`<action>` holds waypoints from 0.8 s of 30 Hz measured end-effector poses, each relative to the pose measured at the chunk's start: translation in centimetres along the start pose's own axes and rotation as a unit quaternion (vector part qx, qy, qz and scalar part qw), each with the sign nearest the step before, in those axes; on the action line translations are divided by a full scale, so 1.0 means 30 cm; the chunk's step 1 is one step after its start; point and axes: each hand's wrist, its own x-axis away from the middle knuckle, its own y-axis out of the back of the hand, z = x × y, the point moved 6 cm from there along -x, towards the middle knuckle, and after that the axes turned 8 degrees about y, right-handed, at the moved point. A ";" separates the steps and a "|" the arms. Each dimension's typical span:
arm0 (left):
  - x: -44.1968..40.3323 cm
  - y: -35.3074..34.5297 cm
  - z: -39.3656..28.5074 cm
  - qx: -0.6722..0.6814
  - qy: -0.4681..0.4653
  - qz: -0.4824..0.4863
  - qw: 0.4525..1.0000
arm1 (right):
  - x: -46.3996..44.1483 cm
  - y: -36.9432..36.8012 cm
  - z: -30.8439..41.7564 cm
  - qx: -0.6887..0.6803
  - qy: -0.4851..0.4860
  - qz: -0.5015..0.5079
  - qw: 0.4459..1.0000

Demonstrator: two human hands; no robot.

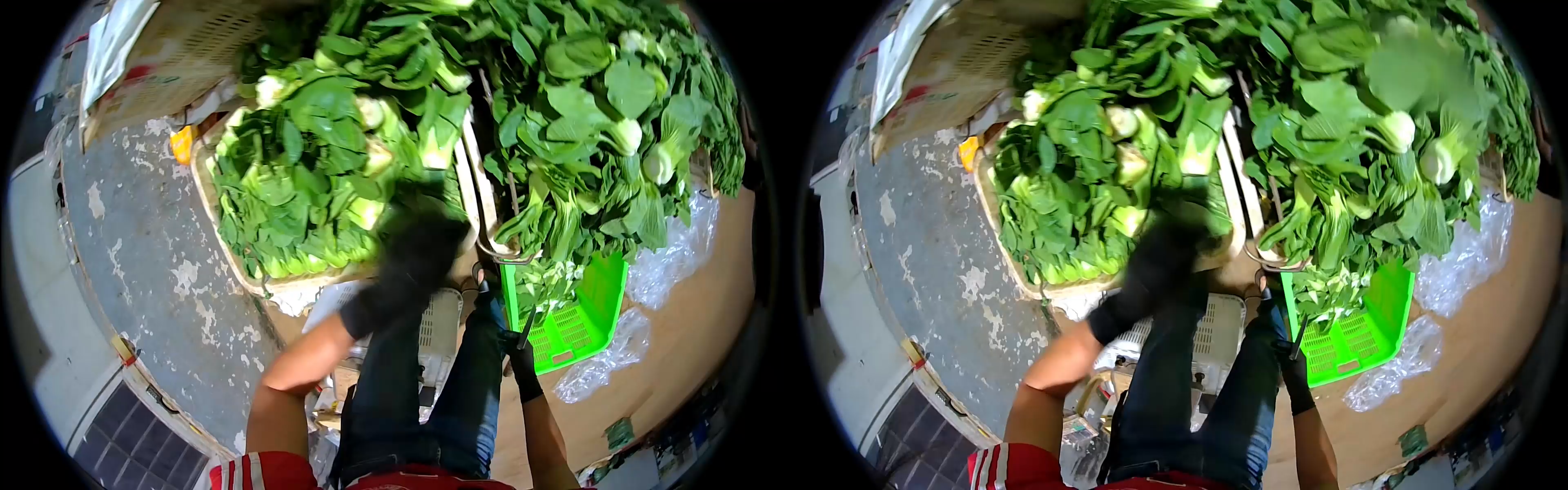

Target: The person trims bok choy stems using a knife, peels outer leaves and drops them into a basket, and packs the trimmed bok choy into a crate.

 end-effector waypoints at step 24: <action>-0.224 0.503 0.498 -0.050 0.334 -0.107 0.935 | 0.248 -0.278 0.533 0.095 0.182 -0.143 0.968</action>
